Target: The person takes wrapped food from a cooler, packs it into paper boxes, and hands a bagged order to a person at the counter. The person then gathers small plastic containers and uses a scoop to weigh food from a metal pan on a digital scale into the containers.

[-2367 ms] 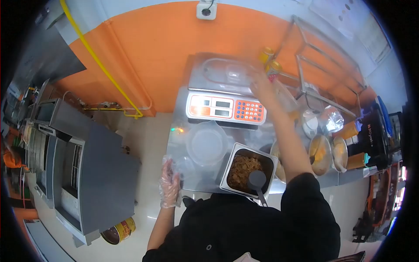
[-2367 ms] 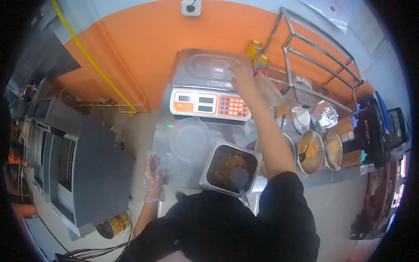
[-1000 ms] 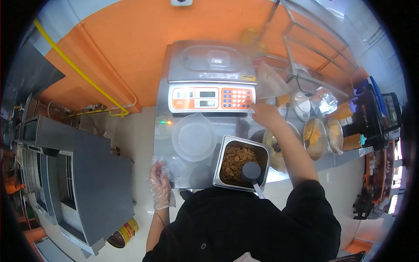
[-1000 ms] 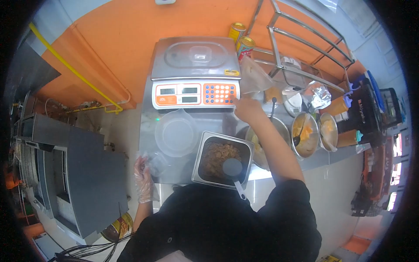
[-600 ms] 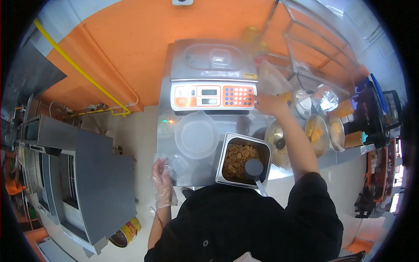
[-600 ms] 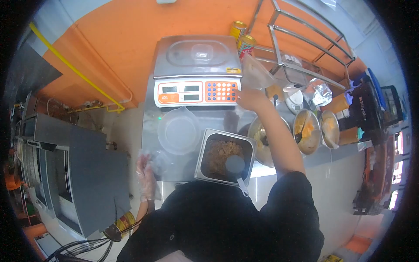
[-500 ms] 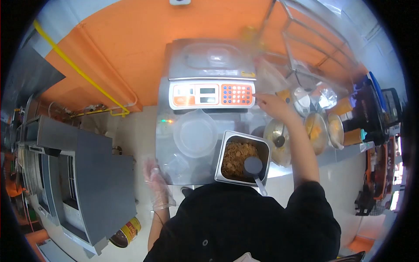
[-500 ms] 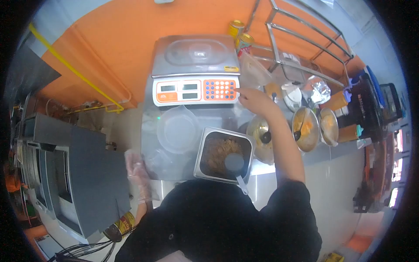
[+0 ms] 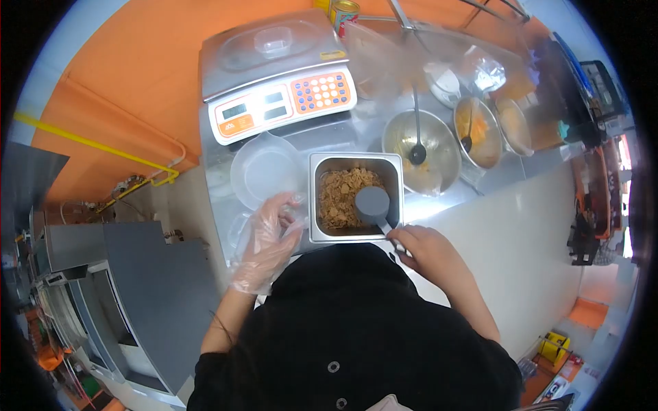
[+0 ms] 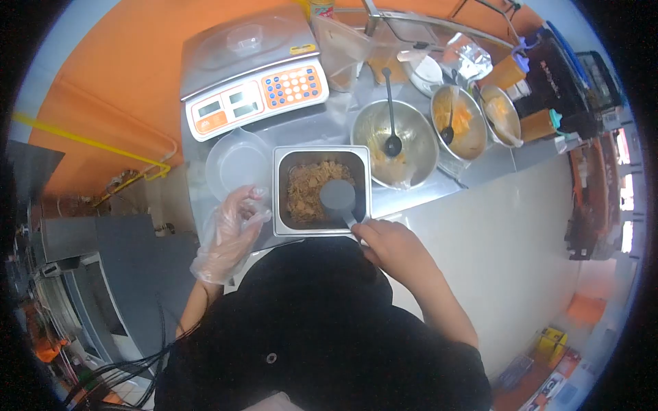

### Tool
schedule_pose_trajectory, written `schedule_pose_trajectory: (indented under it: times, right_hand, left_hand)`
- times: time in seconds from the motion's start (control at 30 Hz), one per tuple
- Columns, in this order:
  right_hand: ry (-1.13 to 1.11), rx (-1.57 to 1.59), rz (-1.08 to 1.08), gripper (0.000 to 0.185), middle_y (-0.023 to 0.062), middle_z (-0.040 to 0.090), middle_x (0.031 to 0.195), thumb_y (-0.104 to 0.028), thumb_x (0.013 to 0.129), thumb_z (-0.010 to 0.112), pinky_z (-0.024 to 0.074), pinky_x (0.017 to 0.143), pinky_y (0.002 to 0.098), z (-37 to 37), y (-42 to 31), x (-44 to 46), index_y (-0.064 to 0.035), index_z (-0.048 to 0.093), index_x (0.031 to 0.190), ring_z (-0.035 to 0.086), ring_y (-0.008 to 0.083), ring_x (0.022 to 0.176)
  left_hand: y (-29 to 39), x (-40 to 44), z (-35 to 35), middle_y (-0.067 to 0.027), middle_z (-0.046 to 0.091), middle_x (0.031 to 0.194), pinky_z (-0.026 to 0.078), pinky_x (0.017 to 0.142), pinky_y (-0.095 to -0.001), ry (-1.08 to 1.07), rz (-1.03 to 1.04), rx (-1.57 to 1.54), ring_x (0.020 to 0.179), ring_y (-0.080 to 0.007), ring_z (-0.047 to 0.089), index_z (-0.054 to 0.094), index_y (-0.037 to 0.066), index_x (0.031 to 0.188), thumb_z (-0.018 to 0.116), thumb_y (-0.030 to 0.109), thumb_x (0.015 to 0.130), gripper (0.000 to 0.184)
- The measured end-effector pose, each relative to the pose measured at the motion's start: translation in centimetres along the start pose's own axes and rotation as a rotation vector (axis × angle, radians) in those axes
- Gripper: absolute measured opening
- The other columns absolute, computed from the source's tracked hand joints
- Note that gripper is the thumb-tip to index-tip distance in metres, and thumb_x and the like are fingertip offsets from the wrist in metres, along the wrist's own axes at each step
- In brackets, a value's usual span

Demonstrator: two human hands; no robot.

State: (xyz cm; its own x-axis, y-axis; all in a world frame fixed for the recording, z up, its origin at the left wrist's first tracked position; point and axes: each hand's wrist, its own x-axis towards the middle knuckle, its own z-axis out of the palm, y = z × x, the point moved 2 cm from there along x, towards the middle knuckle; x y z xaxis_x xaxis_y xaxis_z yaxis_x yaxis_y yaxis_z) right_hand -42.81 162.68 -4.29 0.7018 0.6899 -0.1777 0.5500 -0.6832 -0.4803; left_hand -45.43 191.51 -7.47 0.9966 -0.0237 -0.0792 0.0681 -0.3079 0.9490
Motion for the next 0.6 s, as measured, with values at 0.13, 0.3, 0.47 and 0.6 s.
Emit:
schedule_pose_trajectory:
  times: [0.13, 0.3, 0.47, 0.6]
  right_hand:
    - [0.317, -0.097, 0.054, 0.019, 0.0127, 0.058, 0.074, -0.005, 0.077, 0.060, 0.0478, 0.064, 0.0430, 0.8, 0.3, 0.0, -0.0045, 0.056, 0.095, 0.059, 0.0324, 0.072]
    - [0.324, -0.070, 0.027, 0.012, 0.0150, 0.059, 0.074, -0.001, 0.074, 0.055, 0.0477, 0.066, 0.0441, 1.8, 0.5, 4.0, -0.0018, 0.054, 0.086, 0.060, 0.0342, 0.074]
    - [0.257, -0.040, -0.104, 0.015, 0.0159, 0.059, 0.076, 0.002, 0.074, 0.053, 0.0475, 0.067, 0.0448, 3.2, -0.7, 5.3, -0.0026, 0.056, 0.088, 0.059, 0.0354, 0.076]
    - [0.384, -0.122, -0.143, 0.014, 0.0154, 0.058, 0.072, 0.001, 0.071, 0.054, 0.0475, 0.065, 0.0446, 1.2, -1.3, 3.1, -0.0020, 0.054, 0.085, 0.059, 0.0343, 0.072]
  left_hand:
    - [-2.2, 0.6, 2.1, -0.0092, 0.053, 0.118, 0.051, 0.078, -0.0297, -0.104, -0.314, -0.045, 0.097, -0.0160, 0.055, 0.035, 0.003, 0.133, 0.057, 0.007, 0.088, 0.050]
    - [-2.9, 0.4, 3.9, -0.0138, 0.047, 0.128, 0.057, 0.071, -0.0296, -0.302, -0.357, -0.552, 0.098, -0.0201, 0.058, 0.024, 0.010, 0.142, 0.049, 0.006, 0.092, 0.056]
    - [-3.2, 0.2, 5.0, -0.0146, 0.044, 0.132, 0.057, 0.082, -0.0333, -0.209, -0.384, -0.655, 0.113, -0.0245, 0.053, 0.019, 0.010, 0.144, 0.045, 0.001, 0.093, 0.058]
    - [-3.3, -0.2, 5.0, -0.0155, 0.045, 0.132, 0.058, 0.081, -0.0347, -0.188, -0.394, -0.685, 0.114, -0.0262, 0.052, 0.019, 0.009, 0.143, 0.046, 0.002, 0.093, 0.058]
